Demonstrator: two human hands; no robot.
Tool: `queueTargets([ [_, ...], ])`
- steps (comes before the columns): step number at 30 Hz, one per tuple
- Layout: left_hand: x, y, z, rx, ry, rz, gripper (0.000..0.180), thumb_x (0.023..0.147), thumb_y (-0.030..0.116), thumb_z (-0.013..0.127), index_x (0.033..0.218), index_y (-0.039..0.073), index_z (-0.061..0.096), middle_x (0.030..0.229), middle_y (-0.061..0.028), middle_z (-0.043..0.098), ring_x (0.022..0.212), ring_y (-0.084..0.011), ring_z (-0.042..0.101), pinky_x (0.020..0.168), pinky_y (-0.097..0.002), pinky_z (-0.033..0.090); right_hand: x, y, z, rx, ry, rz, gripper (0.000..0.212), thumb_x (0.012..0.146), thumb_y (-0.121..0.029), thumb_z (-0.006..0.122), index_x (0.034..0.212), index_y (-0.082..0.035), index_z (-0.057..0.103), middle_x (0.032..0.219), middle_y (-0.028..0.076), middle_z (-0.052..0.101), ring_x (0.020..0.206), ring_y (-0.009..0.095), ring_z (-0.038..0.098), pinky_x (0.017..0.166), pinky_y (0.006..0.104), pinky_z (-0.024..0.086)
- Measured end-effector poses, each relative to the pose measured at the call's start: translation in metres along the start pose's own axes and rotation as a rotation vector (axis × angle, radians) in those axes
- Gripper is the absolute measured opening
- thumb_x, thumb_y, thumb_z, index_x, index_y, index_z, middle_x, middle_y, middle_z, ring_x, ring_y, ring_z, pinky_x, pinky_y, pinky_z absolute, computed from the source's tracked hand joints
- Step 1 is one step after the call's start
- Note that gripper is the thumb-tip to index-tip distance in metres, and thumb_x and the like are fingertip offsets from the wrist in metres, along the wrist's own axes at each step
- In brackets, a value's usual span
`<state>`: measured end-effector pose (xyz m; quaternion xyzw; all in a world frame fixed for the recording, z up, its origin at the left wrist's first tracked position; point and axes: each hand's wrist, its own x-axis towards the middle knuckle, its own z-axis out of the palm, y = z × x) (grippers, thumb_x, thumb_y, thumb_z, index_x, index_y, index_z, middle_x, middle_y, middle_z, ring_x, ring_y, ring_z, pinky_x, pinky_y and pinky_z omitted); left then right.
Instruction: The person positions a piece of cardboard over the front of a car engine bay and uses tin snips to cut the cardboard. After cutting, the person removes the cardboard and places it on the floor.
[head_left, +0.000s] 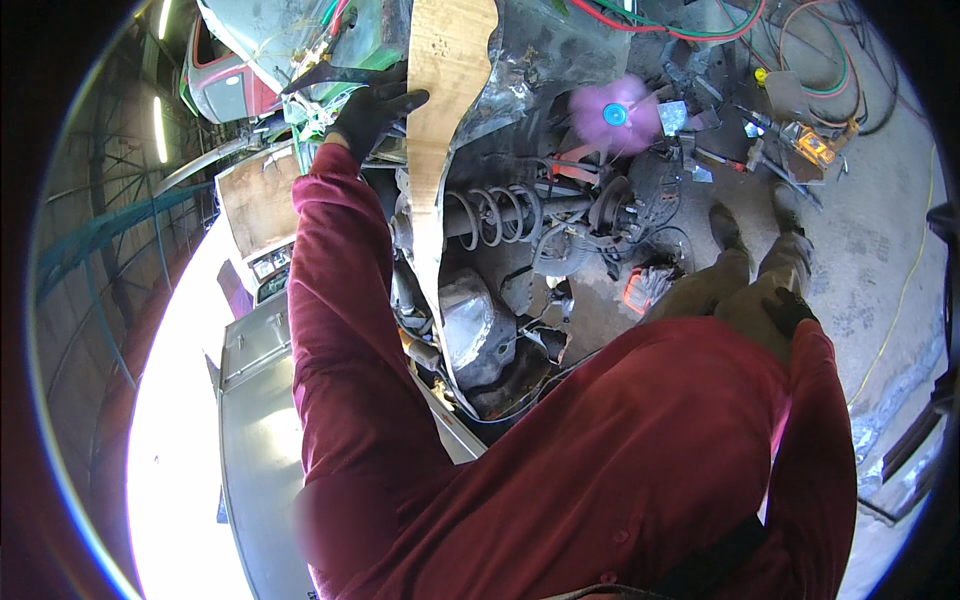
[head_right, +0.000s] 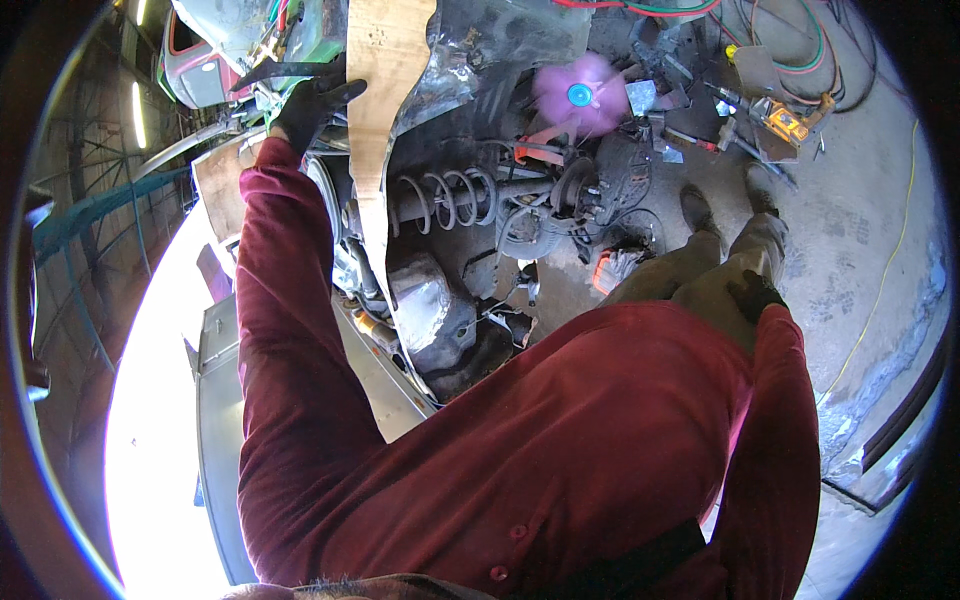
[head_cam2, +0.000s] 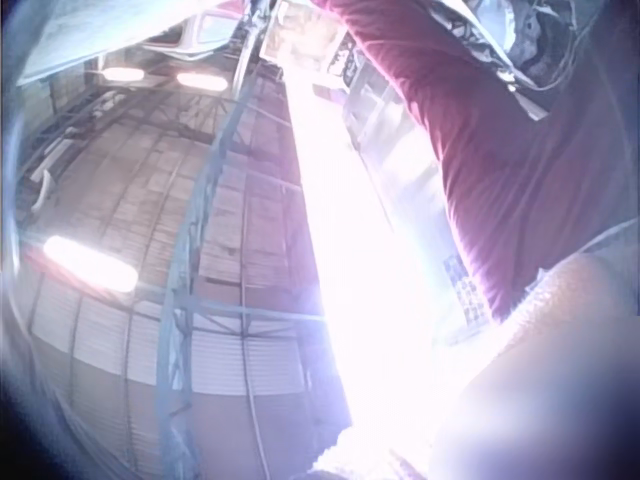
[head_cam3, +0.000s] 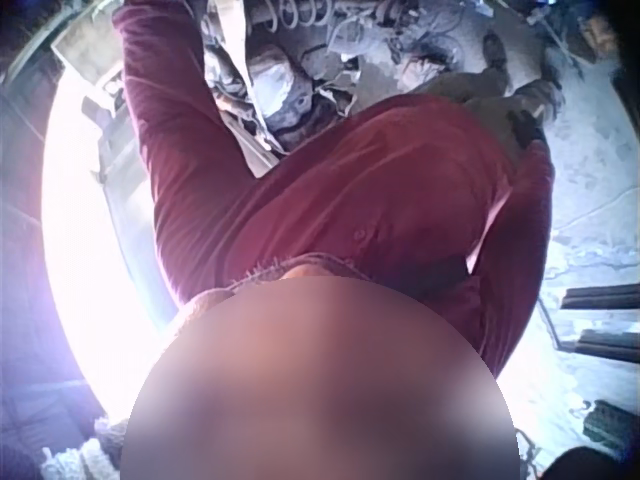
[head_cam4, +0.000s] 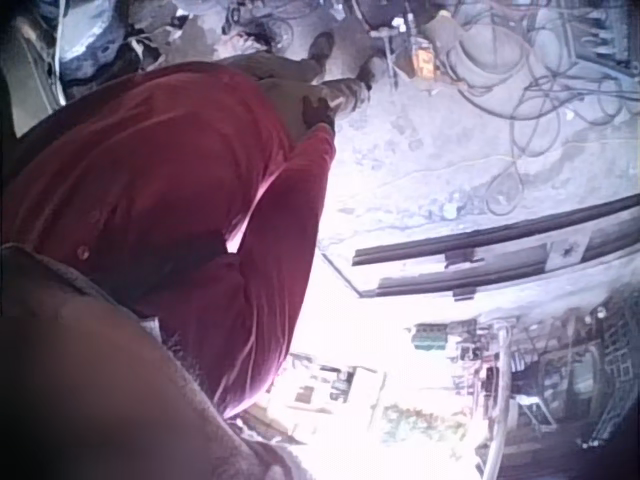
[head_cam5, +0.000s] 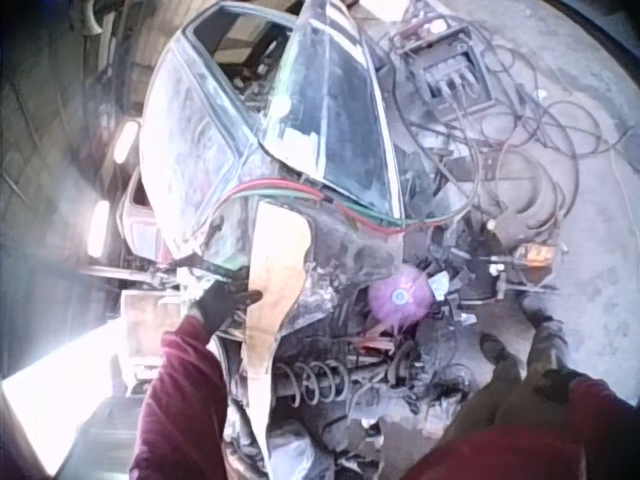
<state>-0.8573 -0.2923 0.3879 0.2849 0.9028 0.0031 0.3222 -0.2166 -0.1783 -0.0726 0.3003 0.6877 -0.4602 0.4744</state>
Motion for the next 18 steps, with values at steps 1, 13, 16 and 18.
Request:
queueTargets([
  [1,-0.001,0.000,-0.001,0.000,-0.012,-0.016,0.054,0.092,0.034,0.080,0.136,0.005,0.068,0.121,-0.0027,0.074,0.106,-0.0123,0.066,0.096,-0.0315,0.051,-0.001,-0.001,-0.001,0.006,0.017,0.019,0.088,0.095,-0.068,0.052,0.158,-0.008,0.041,0.164,0.019,0.038,0.151,0.036,0.037,0.125,0.0426,0.031],
  [13,-0.007,-0.011,0.006,-0.082,0.015,-0.079,0.047,0.094,0.032,0.079,0.130,0.003,0.072,0.115,-0.0010,0.074,0.100,-0.0103,0.065,0.092,-0.0292,0.050,-0.002,0.001,0.000,-0.006,0.021,0.005,0.088,0.096,-0.068,0.050,0.159,-0.008,0.038,0.163,0.023,0.038,0.150,0.039,0.038,0.124,0.0451,0.032],
  [16,-0.010,-0.007,0.011,-0.056,0.053,-0.096,0.046,0.092,0.037,0.080,0.123,0.004,0.075,0.104,-0.0001,0.075,0.089,-0.0100,0.063,0.083,-0.0286,0.049,-0.002,0.000,0.001,-0.037,0.021,0.004,0.088,0.096,-0.068,0.050,0.160,-0.008,0.037,0.164,0.023,0.037,0.151,0.039,0.037,0.124,0.0451,0.032],
  [18,-0.011,-0.006,0.013,-0.056,0.070,-0.131,0.046,0.088,0.040,0.083,0.117,0.004,0.078,0.093,0.0000,0.074,0.078,-0.0098,0.060,0.071,-0.0287,0.048,-0.003,-0.002,0.000,-0.005,0.000,0.017,0.090,0.096,-0.070,0.050,0.160,-0.008,0.037,0.164,0.020,0.037,0.153,0.036,0.034,0.125,0.0430,0.029],
])
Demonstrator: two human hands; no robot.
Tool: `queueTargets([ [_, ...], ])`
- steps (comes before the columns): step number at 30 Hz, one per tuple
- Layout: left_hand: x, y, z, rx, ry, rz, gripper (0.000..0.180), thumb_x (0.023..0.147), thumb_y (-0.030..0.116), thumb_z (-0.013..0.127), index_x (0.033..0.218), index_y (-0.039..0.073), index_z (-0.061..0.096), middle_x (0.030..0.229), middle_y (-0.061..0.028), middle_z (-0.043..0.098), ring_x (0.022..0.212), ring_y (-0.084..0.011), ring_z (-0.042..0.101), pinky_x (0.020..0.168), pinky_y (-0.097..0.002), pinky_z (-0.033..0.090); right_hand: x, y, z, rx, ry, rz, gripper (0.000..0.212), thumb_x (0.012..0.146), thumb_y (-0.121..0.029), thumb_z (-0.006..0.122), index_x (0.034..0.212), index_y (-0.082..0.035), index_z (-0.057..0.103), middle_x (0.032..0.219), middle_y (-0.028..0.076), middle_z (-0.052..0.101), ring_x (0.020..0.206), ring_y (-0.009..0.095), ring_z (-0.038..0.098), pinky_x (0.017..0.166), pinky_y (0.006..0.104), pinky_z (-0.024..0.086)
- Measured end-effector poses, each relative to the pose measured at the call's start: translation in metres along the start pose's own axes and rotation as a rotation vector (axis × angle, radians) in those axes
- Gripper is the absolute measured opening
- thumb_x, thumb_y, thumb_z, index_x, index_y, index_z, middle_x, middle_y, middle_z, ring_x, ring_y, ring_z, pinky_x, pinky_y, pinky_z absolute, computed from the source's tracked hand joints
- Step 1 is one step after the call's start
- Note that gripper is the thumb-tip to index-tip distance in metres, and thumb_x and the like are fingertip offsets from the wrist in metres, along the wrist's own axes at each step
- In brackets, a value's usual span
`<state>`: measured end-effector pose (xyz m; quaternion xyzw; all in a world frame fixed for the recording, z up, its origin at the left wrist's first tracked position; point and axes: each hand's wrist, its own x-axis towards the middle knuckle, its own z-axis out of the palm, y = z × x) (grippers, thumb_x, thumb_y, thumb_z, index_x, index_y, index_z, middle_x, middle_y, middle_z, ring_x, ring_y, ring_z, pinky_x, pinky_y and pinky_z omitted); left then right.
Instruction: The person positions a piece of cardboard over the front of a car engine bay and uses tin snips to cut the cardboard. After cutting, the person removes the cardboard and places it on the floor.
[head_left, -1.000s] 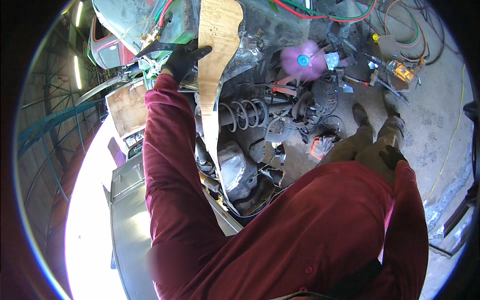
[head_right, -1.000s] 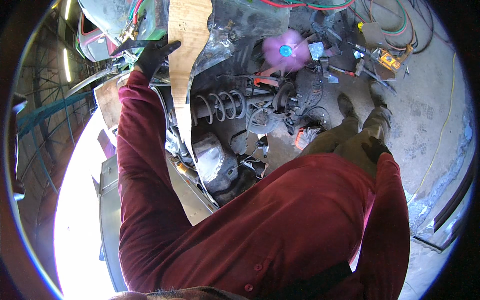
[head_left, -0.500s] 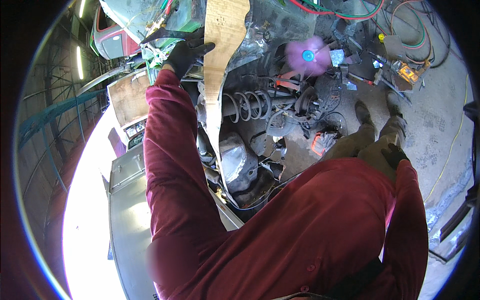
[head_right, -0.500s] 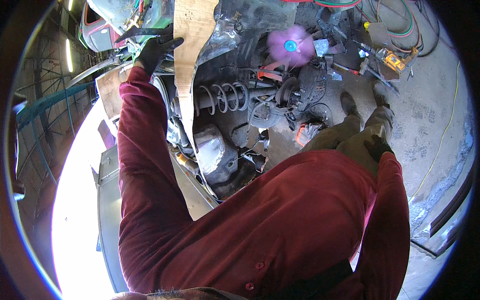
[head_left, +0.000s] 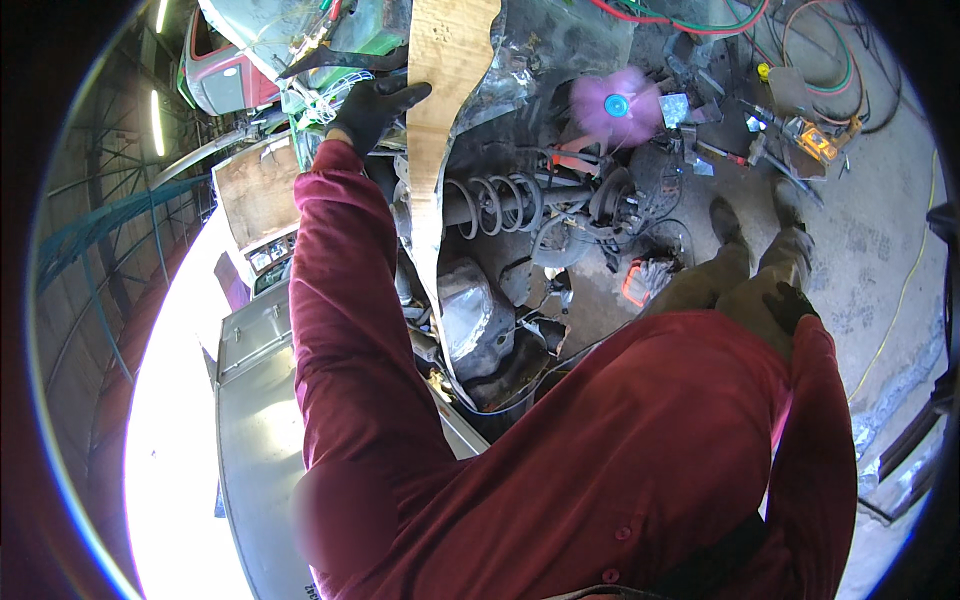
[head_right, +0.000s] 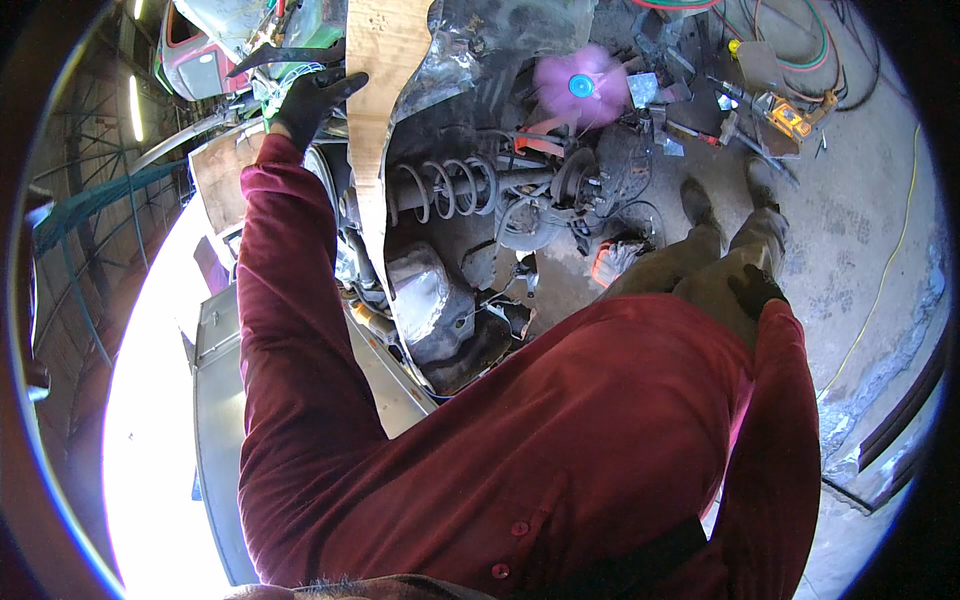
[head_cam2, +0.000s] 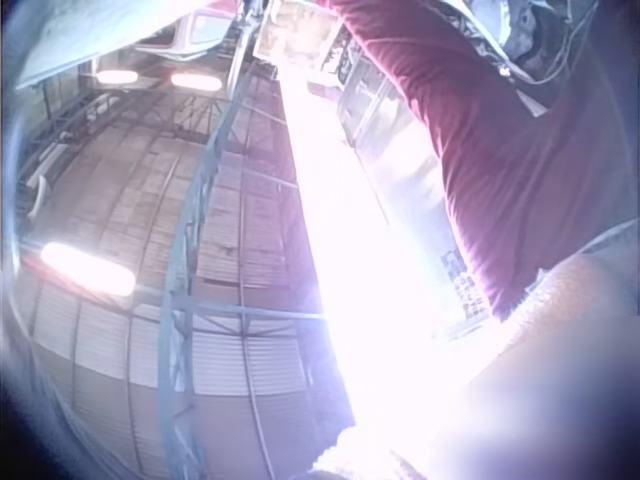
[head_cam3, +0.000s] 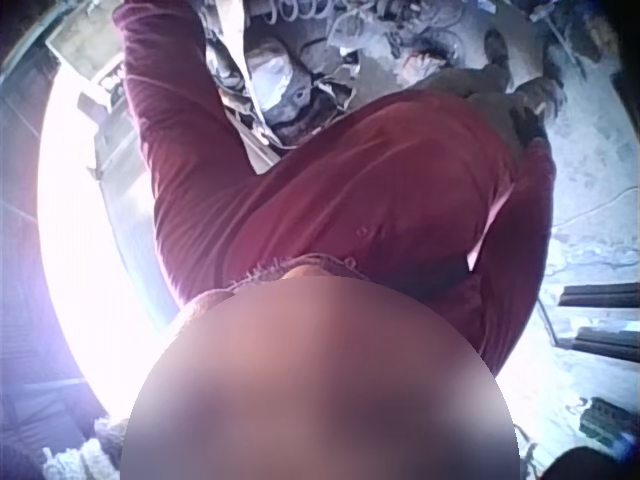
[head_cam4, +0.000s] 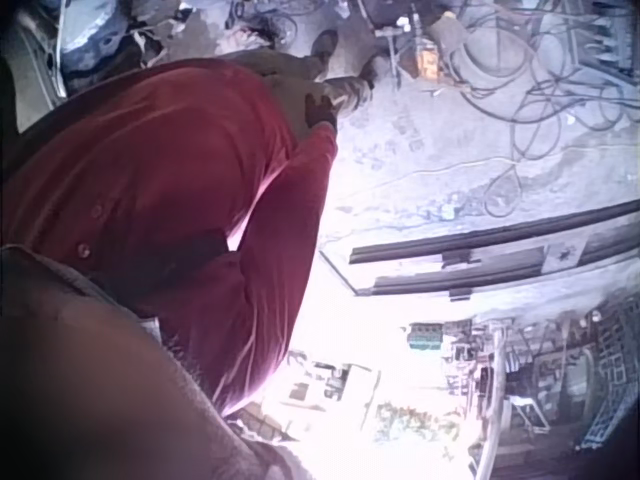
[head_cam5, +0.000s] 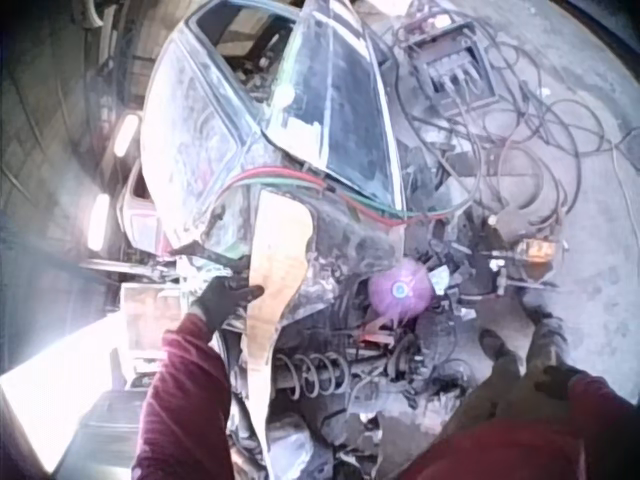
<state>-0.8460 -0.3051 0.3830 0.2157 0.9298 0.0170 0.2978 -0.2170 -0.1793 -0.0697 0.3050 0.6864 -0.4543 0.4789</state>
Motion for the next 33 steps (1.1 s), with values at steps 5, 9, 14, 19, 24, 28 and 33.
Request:
queueTargets([
  [5,0.004,0.000,0.001,0.067,-0.006,-0.031,0.043,0.092,0.038,0.081,0.117,0.004,0.078,0.099,0.0012,0.074,0.085,-0.0080,0.061,0.077,-0.0277,0.049,0.002,0.001,0.001,0.013,0.000,-0.009,0.088,0.097,-0.068,0.049,0.160,-0.007,0.037,0.164,0.020,0.037,0.153,0.036,0.034,0.125,0.0430,0.029],
  [9,0.002,0.002,0.005,-0.041,0.011,-0.008,0.041,0.091,0.039,0.082,0.113,0.005,0.079,0.094,0.0020,0.073,0.079,-0.0078,0.059,0.072,-0.0270,0.047,0.009,0.007,0.007,-0.014,0.020,-0.041,0.086,0.098,-0.066,0.048,0.160,-0.008,0.036,0.163,0.023,0.037,0.151,0.039,0.036,0.124,0.0452,0.032],
  [14,-0.005,0.005,0.006,-0.001,0.050,0.007,0.037,0.091,0.036,0.083,0.112,0.005,0.079,0.089,0.0037,0.072,0.074,-0.0064,0.056,0.068,-0.0260,0.045,0.013,0.009,0.009,-0.021,0.033,-0.043,0.087,0.097,-0.067,0.048,0.159,-0.007,0.037,0.163,0.023,0.037,0.151,0.039,0.037,0.124,0.0451,0.032],
  [19,0.003,0.000,0.007,-0.027,0.063,0.018,0.027,0.091,0.035,0.083,0.095,0.009,0.079,0.079,0.0069,0.064,0.068,-0.0055,0.050,0.063,-0.0272,0.041,0.007,0.003,0.001,-0.022,0.008,-0.034,0.088,0.096,-0.068,0.048,0.159,-0.007,0.038,0.163,0.023,0.037,0.151,0.039,0.037,0.125,0.0444,0.031],
  [24,0.006,-0.003,0.005,-0.081,0.034,-0.017,0.027,0.091,0.034,0.083,0.097,0.008,0.079,0.080,0.0062,0.066,0.069,-0.0059,0.051,0.064,-0.0270,0.042,0.003,-0.002,-0.002,0.002,0.012,-0.013,0.089,0.096,-0.069,0.048,0.159,-0.007,0.038,0.163,0.023,0.038,0.151,0.038,0.037,0.124,0.0443,0.031],
  [28,0.000,0.004,0.003,-0.071,0.008,-0.012,0.030,0.091,0.033,0.083,0.103,0.006,0.079,0.086,0.0047,0.070,0.073,-0.0063,0.055,0.067,-0.0272,0.044,0.003,-0.003,-0.002,0.002,0.026,-0.005,0.089,0.095,-0.069,0.049,0.159,-0.007,0.039,0.163,0.022,0.038,0.151,0.038,0.037,0.124,0.0442,0.031],
  [33,-0.002,0.008,0.007,-0.159,-0.002,0.006,0.032,0.091,0.029,0.083,0.109,0.004,0.079,0.094,0.0034,0.074,0.080,-0.0060,0.060,0.072,-0.0261,0.048,0.000,-0.005,-0.006,0.032,-0.007,0.020,0.090,0.094,-0.070,0.051,0.159,-0.008,0.039,0.163,0.022,0.038,0.151,0.038,0.036,0.125,0.0441,0.031],
])
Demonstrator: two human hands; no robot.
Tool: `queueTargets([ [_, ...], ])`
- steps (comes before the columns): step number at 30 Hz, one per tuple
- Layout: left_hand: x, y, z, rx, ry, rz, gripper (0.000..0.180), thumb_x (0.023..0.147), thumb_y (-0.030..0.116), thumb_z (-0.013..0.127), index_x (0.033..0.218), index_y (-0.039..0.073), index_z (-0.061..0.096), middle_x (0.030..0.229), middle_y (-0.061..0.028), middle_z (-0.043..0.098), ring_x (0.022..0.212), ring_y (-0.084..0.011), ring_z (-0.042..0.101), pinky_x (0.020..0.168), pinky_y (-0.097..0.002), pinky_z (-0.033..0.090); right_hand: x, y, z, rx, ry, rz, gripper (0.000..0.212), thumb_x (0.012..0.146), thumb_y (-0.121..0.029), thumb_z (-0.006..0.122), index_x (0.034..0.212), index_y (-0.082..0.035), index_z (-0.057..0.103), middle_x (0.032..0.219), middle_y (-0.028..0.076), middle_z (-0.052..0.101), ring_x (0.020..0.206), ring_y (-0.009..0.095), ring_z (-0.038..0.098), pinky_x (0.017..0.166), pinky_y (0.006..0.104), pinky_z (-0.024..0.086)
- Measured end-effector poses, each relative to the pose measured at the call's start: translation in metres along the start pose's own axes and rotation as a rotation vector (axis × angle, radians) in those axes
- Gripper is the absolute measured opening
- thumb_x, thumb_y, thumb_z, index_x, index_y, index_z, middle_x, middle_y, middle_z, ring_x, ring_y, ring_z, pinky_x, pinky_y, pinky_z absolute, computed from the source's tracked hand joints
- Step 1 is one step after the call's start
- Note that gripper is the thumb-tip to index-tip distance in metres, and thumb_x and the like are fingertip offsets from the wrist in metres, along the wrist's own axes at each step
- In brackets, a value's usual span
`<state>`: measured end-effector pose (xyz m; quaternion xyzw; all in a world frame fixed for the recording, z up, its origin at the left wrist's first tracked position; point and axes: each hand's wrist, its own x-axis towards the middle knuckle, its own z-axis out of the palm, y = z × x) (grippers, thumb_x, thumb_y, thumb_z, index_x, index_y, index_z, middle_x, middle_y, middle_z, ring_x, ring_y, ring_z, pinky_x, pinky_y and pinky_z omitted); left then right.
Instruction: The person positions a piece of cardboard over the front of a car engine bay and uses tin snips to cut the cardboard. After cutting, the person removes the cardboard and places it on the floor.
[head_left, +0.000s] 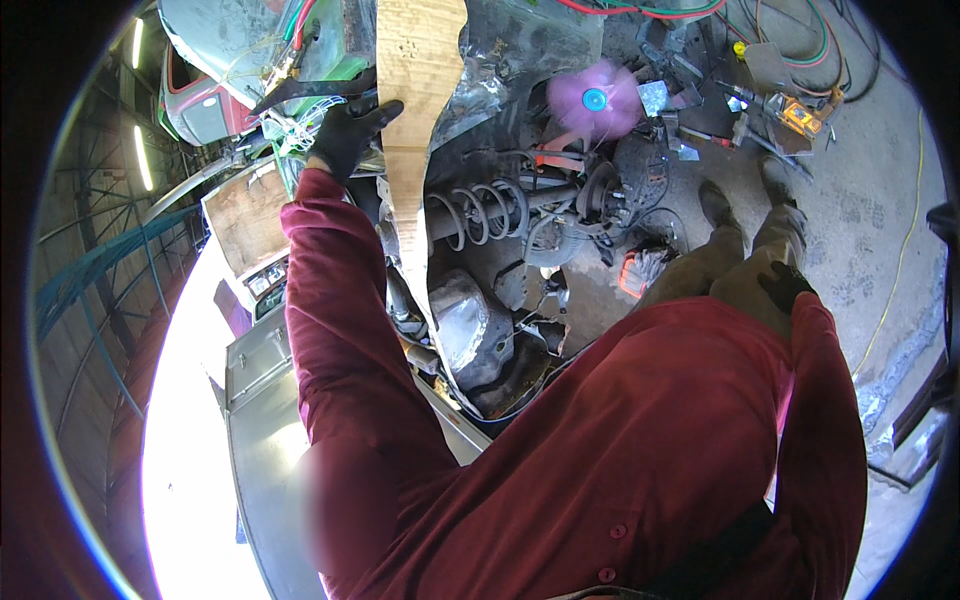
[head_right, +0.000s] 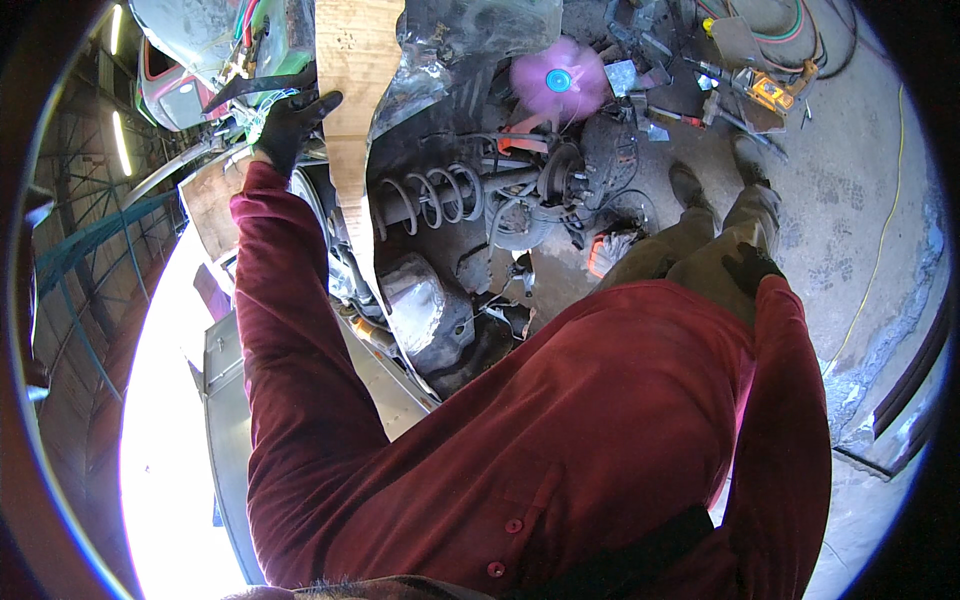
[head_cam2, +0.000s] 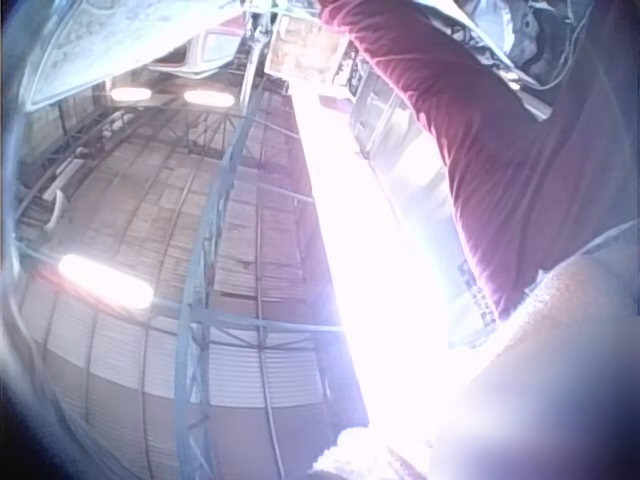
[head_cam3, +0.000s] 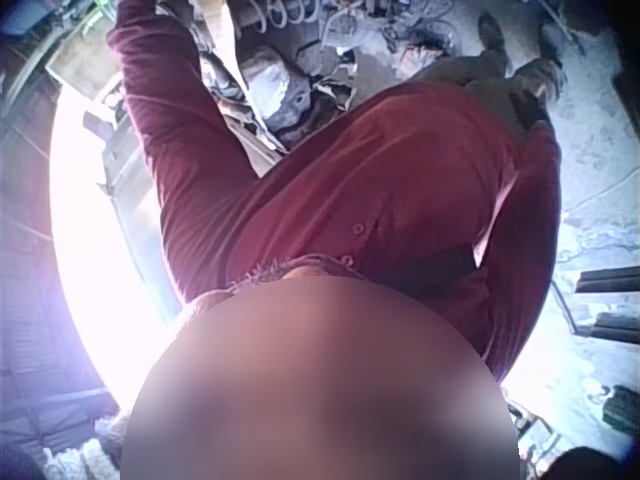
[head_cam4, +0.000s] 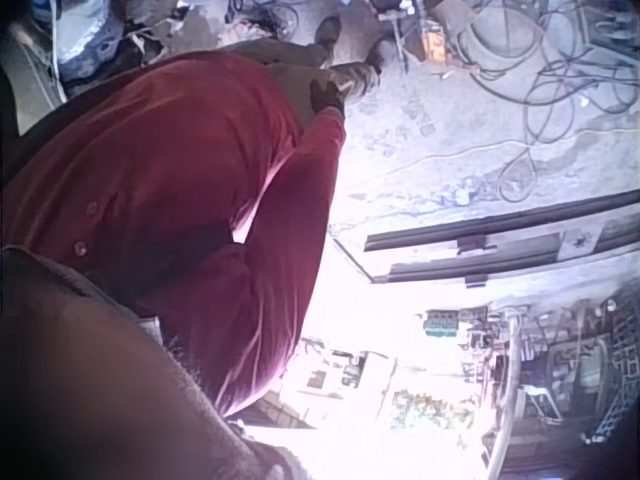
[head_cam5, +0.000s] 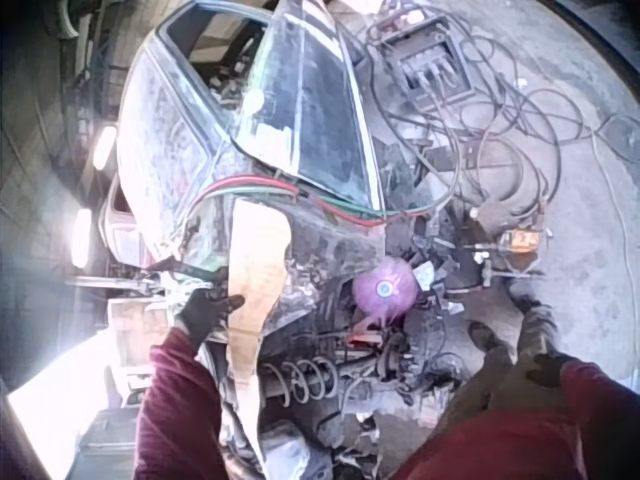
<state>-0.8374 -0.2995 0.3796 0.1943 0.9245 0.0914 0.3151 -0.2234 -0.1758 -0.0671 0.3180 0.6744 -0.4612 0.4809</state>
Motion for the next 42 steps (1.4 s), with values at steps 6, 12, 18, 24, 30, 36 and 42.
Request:
queueTargets([
  [6,-0.001,-0.005,0.008,0.088,0.059,0.047,0.031,0.091,0.029,0.082,0.110,0.003,0.080,0.095,0.0013,0.075,0.081,-0.0071,0.063,0.075,-0.0267,0.050,-0.002,-0.002,-0.002,-0.001,0.009,0.006,0.091,0.094,-0.070,0.051,0.159,-0.008,0.039,0.165,0.022,0.035,0.153,0.038,0.034,0.125,0.0437,0.030],
  [12,0.001,-0.006,0.007,0.128,0.101,0.037,0.028,0.091,0.027,0.083,0.105,0.003,0.080,0.086,0.0042,0.072,0.073,-0.0062,0.058,0.068,-0.0253,0.046,0.007,0.004,0.002,-0.039,0.004,-0.018,0.092,0.094,-0.071,0.050,0.160,-0.008,0.038,0.164,0.022,0.036,0.152,0.038,0.034,0.125,0.0436,0.030],
  [18,-0.001,-0.006,0.008,0.046,0.084,0.022,0.030,0.090,0.031,0.084,0.105,0.005,0.080,0.084,0.0054,0.070,0.070,-0.0062,0.055,0.065,-0.0261,0.044,0.011,0.006,0.003,-0.026,-0.016,-0.026,0.091,0.096,-0.069,0.049,0.160,-0.006,0.036,0.163,0.022,0.037,0.152,0.039,0.035,0.125,0.0445,0.030],
  [24,-0.002,-0.007,0.012,-0.008,0.096,0.059,0.026,0.089,0.030,0.086,0.100,0.007,0.080,0.079,0.0080,0.065,0.066,-0.0048,0.049,0.061,-0.0252,0.039,0.004,0.001,0.000,-0.043,0.000,-0.022,0.090,0.097,-0.068,0.048,0.160,-0.006,0.035,0.164,0.022,0.036,0.153,0.037,0.034,0.126,0.0436,0.029],
  [30,0.004,-0.012,0.008,-0.006,0.053,0.077,0.030,0.092,0.024,0.083,0.111,0.001,0.079,0.098,0.0010,0.076,0.082,-0.0074,0.062,0.077,-0.0280,0.051,0.001,-0.002,0.000,-0.036,0.006,-0.023,0.089,0.097,-0.067,0.048,0.160,-0.005,0.036,0.165,0.022,0.035,0.153,0.037,0.033,0.126,0.0428,0.028],
  [36,0.006,-0.018,0.009,0.040,0.107,0.081,0.031,0.091,0.025,0.083,0.112,0.003,0.079,0.095,0.0023,0.074,0.079,-0.0056,0.061,0.072,-0.0248,0.049,0.005,0.003,0.001,-0.038,0.005,-0.062,0.088,0.097,-0.068,0.049,0.158,-0.005,0.039,0.163,0.023,0.037,0.152,0.037,0.035,0.126,0.0425,0.029],
  [42,0.007,-0.018,0.009,0.041,0.127,0.070,0.036,0.090,0.029,0.084,0.114,0.003,0.079,0.093,0.0020,0.074,0.078,-0.0064,0.060,0.071,-0.0256,0.048,0.013,0.005,0.003,-0.024,0.009,-0.029,0.089,0.095,-0.070,0.050,0.158,-0.008,0.040,0.163,0.023,0.038,0.151,0.038,0.036,0.124,0.0437,0.031],
])
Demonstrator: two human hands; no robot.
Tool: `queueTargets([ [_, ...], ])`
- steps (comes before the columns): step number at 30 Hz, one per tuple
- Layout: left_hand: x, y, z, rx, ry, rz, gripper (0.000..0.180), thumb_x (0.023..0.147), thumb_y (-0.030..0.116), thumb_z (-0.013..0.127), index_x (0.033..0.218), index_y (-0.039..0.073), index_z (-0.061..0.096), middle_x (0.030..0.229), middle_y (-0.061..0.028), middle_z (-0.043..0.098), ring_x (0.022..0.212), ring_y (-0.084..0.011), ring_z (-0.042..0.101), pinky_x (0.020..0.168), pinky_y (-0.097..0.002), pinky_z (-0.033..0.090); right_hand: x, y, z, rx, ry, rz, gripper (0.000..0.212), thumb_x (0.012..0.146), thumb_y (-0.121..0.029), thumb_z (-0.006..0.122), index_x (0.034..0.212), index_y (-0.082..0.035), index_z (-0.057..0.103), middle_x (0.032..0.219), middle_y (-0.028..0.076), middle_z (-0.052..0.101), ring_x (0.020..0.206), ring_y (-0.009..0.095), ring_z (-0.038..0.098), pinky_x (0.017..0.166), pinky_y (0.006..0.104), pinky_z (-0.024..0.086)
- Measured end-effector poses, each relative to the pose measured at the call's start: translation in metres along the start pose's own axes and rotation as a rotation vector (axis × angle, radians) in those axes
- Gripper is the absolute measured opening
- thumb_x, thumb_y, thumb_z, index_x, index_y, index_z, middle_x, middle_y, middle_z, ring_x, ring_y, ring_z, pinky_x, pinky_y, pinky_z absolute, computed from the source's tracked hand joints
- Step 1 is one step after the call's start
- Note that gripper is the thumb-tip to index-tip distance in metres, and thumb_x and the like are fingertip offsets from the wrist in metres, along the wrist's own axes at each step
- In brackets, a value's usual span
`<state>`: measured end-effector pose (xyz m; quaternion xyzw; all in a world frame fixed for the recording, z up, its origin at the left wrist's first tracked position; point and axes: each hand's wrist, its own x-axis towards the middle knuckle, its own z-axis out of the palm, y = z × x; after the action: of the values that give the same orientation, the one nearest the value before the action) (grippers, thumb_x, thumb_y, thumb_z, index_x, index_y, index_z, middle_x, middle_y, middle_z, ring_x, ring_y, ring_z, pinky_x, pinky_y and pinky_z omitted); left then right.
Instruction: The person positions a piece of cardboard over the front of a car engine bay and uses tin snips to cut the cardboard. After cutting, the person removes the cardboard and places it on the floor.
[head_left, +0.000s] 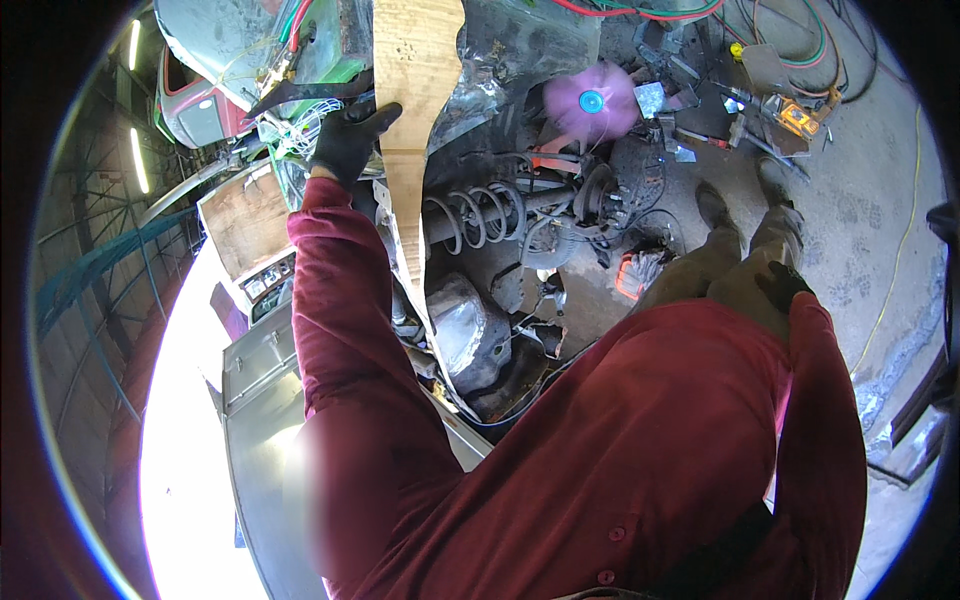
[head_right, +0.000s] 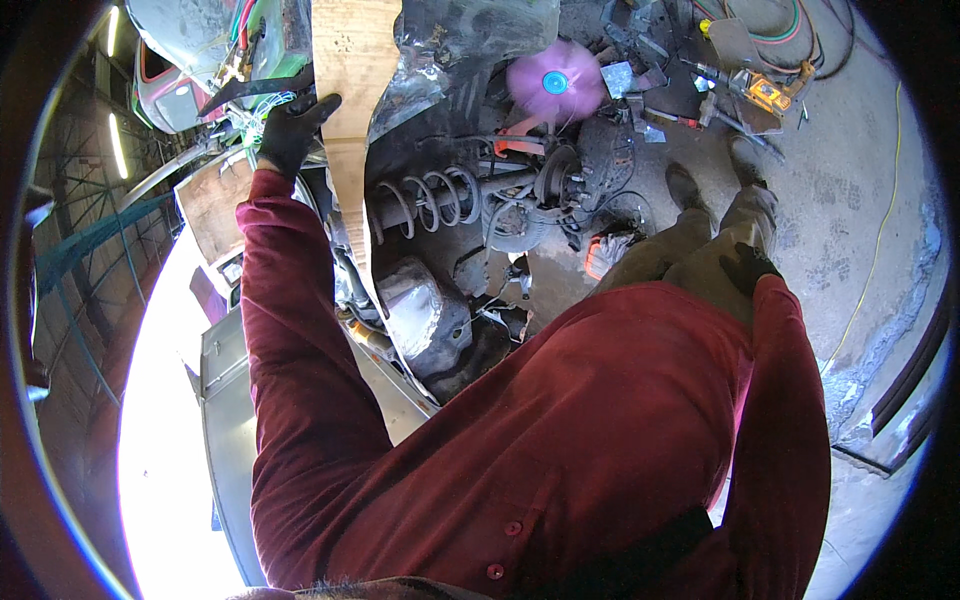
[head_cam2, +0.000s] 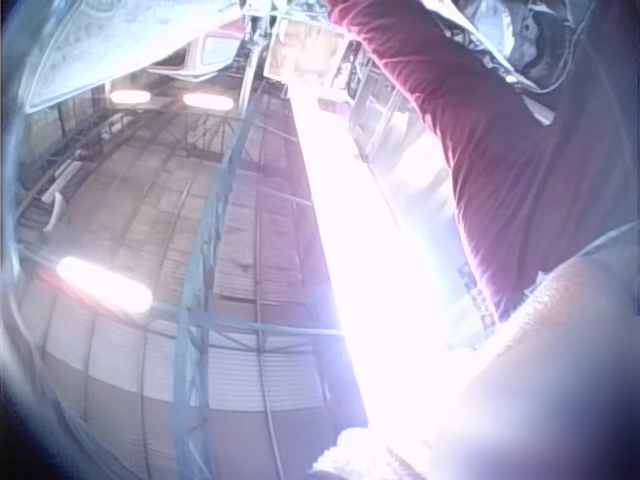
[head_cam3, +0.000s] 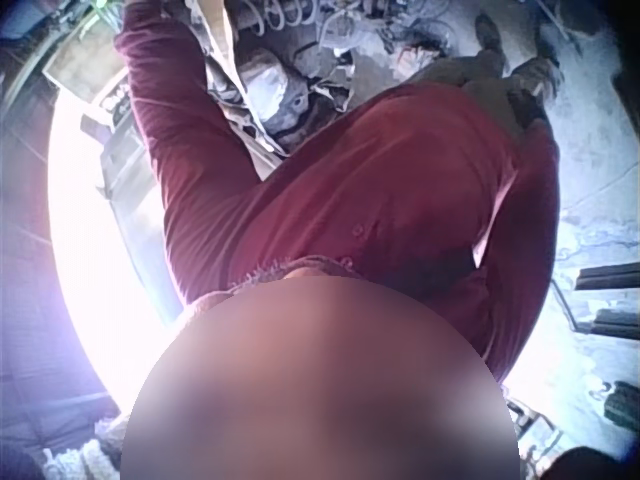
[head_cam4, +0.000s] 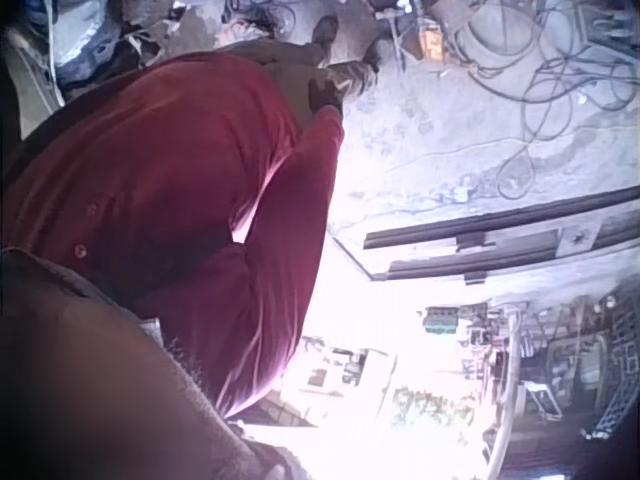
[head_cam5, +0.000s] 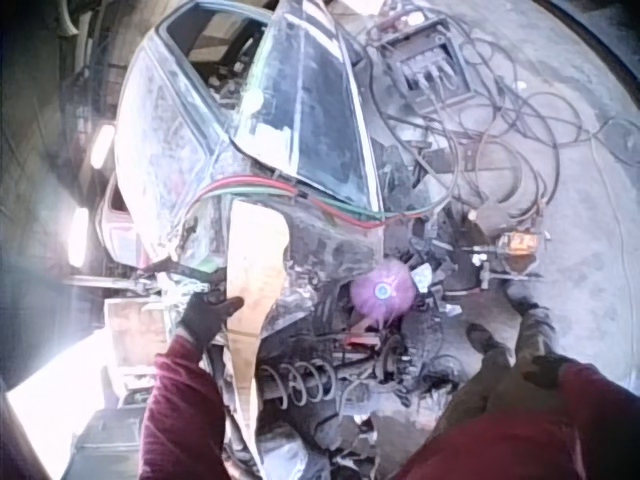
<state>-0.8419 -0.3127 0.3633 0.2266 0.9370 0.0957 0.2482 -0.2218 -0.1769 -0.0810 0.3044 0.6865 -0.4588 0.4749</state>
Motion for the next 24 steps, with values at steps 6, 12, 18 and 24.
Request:
queueTargets([
  [6,-0.002,0.005,-0.003,0.086,-0.020,-0.003,0.039,0.090,0.031,0.084,0.116,0.003,0.079,0.092,0.0021,0.074,0.077,-0.0060,0.060,0.070,-0.0255,0.048,-0.001,-0.002,0.002,-0.002,0.012,0.036,0.085,0.095,-0.068,0.050,0.158,-0.012,0.042,0.162,0.024,0.038,0.151,0.040,0.036,0.124,0.0450,0.032],
  [12,-0.002,0.003,-0.001,-0.018,-0.024,-0.008,0.036,0.089,0.029,0.084,0.113,0.003,0.080,0.091,0.0023,0.074,0.076,-0.0057,0.059,0.068,-0.0254,0.047,0.021,-0.068,-0.026,-0.235,0.162,-0.088,0.063,0.098,-0.054,0.058,0.148,-0.016,0.054,0.153,0.025,0.050,0.145,0.043,0.042,0.120,0.0487,0.036],
  [18,-0.003,0.000,0.003,-0.018,0.016,0.006,0.033,0.089,0.027,0.085,0.111,0.004,0.080,0.089,0.0035,0.073,0.071,-0.0056,0.057,0.065,-0.0252,0.046,0.016,-0.238,-0.086,-0.203,0.478,-0.848,0.044,0.101,-0.029,0.056,0.143,-0.015,0.057,0.154,0.016,0.048,0.143,0.039,0.044,0.119,0.0482,0.038],
  [24,-0.002,0.002,0.004,-0.039,0.025,0.003,0.030,0.088,0.028,0.085,0.106,0.005,0.081,0.081,0.0051,0.069,0.067,-0.0049,0.053,0.062,-0.0253,0.043,-0.020,-0.399,-0.175,0.291,0.466,-1.063,0.044,0.099,-0.030,0.061,0.141,-0.016,0.061,0.141,0.014,0.061,0.124,0.037,0.061,0.103,0.0464,0.050],
])
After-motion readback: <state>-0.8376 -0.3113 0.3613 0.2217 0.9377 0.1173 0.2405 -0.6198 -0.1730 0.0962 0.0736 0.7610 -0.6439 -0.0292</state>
